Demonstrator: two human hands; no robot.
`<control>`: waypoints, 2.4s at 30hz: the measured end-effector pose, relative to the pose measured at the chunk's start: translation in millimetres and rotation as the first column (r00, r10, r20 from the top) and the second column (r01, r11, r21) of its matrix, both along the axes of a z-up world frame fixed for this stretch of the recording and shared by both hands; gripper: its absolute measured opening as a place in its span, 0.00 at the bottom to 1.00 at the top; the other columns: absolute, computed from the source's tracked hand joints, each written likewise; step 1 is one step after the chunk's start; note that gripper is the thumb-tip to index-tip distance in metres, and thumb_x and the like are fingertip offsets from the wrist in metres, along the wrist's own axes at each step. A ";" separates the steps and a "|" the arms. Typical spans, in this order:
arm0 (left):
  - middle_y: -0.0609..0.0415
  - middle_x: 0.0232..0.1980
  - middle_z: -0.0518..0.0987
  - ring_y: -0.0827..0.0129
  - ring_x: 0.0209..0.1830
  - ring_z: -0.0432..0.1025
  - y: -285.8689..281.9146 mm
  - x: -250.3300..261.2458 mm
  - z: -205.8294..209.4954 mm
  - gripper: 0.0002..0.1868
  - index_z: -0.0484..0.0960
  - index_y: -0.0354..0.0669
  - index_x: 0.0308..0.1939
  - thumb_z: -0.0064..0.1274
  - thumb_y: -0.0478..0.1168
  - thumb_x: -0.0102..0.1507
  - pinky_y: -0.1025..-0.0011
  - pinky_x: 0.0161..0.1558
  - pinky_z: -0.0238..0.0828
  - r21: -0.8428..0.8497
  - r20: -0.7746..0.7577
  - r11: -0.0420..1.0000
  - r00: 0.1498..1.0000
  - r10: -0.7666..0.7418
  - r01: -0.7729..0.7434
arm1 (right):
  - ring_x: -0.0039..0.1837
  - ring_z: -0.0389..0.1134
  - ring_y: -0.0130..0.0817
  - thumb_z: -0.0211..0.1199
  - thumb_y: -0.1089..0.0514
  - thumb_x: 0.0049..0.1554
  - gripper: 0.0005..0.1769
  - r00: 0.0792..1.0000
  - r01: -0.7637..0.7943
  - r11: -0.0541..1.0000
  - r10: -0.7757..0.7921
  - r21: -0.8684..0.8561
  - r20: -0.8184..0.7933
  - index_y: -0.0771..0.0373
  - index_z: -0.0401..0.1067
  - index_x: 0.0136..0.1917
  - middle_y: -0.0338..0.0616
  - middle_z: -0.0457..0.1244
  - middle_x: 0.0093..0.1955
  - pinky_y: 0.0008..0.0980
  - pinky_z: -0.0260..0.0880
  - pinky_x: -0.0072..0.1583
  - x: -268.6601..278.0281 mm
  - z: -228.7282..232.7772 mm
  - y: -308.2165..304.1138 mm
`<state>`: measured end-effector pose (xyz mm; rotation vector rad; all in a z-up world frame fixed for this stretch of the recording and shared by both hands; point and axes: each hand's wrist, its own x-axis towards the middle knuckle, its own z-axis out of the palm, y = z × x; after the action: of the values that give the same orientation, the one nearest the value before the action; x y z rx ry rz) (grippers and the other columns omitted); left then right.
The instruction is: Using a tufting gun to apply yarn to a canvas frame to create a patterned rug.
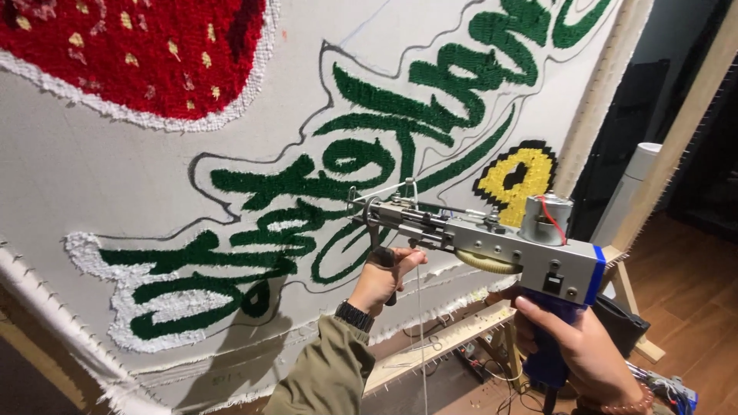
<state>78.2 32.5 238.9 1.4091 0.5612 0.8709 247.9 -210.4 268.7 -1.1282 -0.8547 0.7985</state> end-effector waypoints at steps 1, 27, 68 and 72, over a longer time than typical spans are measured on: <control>0.59 0.47 0.89 0.79 0.30 0.71 1.7 0.4 -0.1 0.06 0.92 0.50 0.34 0.66 0.46 0.61 0.80 0.23 0.54 0.010 0.010 1.000 1.000 -0.001 0.001 | 0.29 0.56 0.47 0.64 0.63 0.62 0.14 1.000 0.007 1.000 -0.007 0.001 0.001 0.72 0.63 0.40 0.54 0.55 0.30 0.45 0.57 0.33 0.6 -0.5 1.3; 0.58 0.46 0.89 0.77 0.30 0.70 36.0 8.6 41.8 0.12 0.88 0.48 0.41 0.61 0.51 0.62 0.79 0.20 0.60 0.081 -0.075 0.989 0.988 0.133 -0.126 | 0.30 0.56 0.43 0.63 0.63 0.62 0.10 0.996 0.038 0.990 -0.049 0.134 0.077 0.74 0.67 0.48 0.51 0.56 0.31 0.41 0.61 0.32 -40.2 35.4 27.5; 0.63 0.43 0.88 0.78 0.20 0.54 67.6 7.8 42.6 0.09 0.83 0.51 0.31 0.59 0.47 0.63 0.77 0.22 0.59 0.097 0.017 0.990 0.994 0.104 -0.105 | 0.30 0.62 0.41 0.67 0.57 0.58 0.15 0.984 0.001 0.998 -0.013 0.069 0.179 0.72 0.71 0.50 0.51 0.62 0.31 0.39 0.66 0.33 -51.1 37.5 49.7; 0.58 0.25 0.73 0.73 0.14 0.56 86.6 13.4 32.7 0.12 0.79 0.46 0.28 0.66 0.44 0.57 0.73 0.18 0.57 0.044 0.056 0.987 0.987 0.152 -0.154 | 0.44 0.70 0.41 0.66 0.57 0.52 0.26 0.990 -0.050 0.993 0.035 0.111 0.138 0.71 0.71 0.62 0.54 0.69 0.51 0.40 0.75 0.45 -62.3 41.7 56.6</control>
<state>91.6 119.2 271.6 1.3962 0.6180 1.0476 185.6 -153.8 310.5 -1.0748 -1.0289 0.7042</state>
